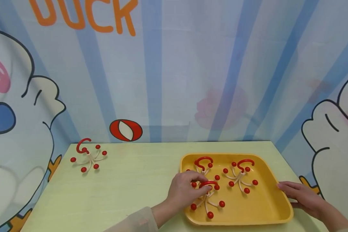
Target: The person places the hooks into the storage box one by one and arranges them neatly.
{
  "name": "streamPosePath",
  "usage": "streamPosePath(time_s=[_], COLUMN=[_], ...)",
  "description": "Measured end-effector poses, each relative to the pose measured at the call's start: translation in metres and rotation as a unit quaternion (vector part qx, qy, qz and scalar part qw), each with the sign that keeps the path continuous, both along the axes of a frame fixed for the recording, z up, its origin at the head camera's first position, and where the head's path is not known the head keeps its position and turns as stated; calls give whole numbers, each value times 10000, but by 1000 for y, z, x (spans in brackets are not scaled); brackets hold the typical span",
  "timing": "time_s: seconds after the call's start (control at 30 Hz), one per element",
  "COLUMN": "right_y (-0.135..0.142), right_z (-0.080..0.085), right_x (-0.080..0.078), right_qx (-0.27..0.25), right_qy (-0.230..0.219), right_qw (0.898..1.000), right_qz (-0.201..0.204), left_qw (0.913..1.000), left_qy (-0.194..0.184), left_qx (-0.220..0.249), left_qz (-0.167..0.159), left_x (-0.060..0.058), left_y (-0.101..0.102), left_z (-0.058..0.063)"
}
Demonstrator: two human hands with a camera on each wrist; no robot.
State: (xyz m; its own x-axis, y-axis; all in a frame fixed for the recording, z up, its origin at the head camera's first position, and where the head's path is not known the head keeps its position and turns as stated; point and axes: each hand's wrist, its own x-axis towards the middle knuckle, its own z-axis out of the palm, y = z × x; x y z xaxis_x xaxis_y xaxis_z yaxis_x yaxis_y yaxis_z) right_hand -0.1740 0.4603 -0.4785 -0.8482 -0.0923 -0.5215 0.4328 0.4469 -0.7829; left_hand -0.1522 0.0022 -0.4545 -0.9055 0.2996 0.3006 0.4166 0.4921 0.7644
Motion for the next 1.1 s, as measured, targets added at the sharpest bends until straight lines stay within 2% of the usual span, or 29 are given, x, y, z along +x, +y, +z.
streamPosePath(time_s=[0.23, 0.47, 0.73, 0.93, 1.1], right_y=[-3, -3, -2, -3, -4], right_z=[0, 1, 1, 0, 1], right_x=[1, 0, -1, -1, -1], right_qx=[106, 77, 41, 95, 130], right_qy=[-19, 1, -52, -52, -76], right_qw=[9999, 10000, 10000, 9999, 9999], right_qz=[-76, -46, -43, -42, -55], left_qw=[9999, 9996, 9985, 9972, 9954], left_qy=[-120, 273, 490, 630, 726], left_qx=[64, -96, -234, -388, -519], left_qz=[-71, -51, -29, 102, 341], left_x=[-2, -9, -14, -16, -18], left_y=[-9, -24, -48, -69, -88], left_z=[5, 15, 30, 42, 51])
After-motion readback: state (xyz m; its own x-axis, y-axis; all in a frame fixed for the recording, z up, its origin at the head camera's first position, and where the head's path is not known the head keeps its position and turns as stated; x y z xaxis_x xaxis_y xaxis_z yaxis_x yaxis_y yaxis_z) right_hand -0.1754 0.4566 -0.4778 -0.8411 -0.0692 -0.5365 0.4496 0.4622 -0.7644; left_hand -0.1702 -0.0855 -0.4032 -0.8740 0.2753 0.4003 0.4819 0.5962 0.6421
